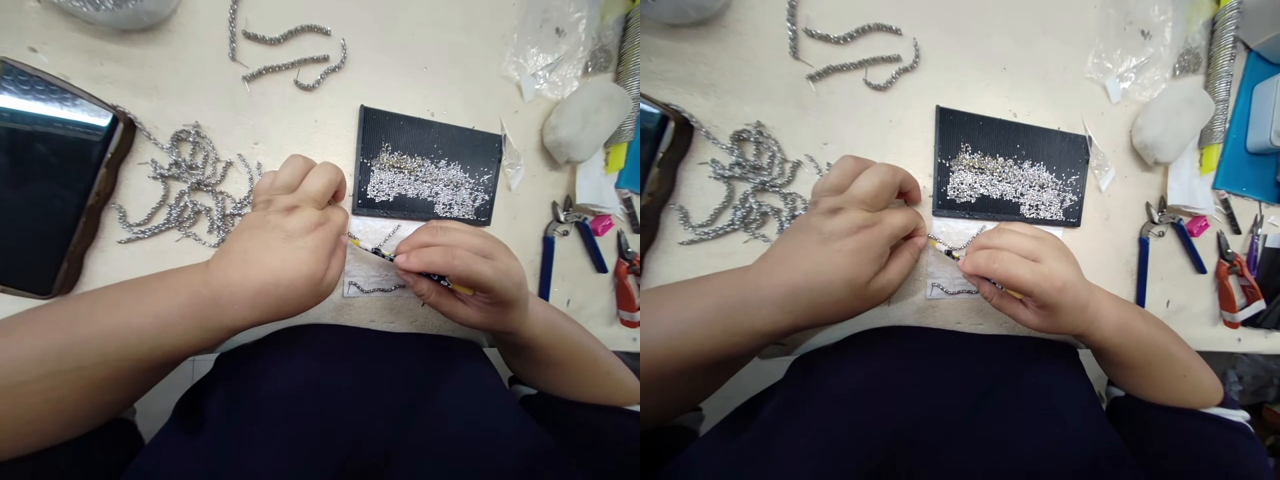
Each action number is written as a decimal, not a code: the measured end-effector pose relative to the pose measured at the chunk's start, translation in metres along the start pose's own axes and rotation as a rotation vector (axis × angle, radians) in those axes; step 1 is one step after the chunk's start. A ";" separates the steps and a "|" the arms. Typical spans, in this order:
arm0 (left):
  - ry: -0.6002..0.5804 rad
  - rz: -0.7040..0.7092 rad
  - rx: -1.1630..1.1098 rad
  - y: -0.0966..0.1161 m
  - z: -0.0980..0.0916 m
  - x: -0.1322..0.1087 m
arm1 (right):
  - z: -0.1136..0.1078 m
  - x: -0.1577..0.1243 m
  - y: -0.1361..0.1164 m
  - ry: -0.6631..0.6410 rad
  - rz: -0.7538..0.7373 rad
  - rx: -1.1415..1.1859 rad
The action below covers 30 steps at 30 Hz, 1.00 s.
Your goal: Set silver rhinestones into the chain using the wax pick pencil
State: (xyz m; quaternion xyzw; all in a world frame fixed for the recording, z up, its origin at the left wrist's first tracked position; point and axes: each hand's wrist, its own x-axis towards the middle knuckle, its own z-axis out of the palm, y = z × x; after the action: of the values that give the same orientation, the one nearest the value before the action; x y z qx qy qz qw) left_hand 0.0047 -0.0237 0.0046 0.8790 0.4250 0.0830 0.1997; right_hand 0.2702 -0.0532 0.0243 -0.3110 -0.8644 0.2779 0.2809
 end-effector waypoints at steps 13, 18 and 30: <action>-0.023 0.052 0.009 0.001 -0.005 -0.002 | 0.002 0.001 0.001 0.015 0.019 -0.006; 0.002 0.085 0.042 0.000 -0.005 -0.004 | 0.003 -0.002 0.003 0.041 0.025 0.002; 0.027 0.049 -0.028 -0.001 -0.006 0.002 | 0.003 -0.004 0.004 0.059 0.024 0.004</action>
State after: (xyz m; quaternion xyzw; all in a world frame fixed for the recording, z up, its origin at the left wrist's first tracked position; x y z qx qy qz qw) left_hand 0.0032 -0.0200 0.0091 0.8851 0.4045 0.1056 0.2044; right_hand 0.2718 -0.0541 0.0181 -0.3287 -0.8514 0.2738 0.3036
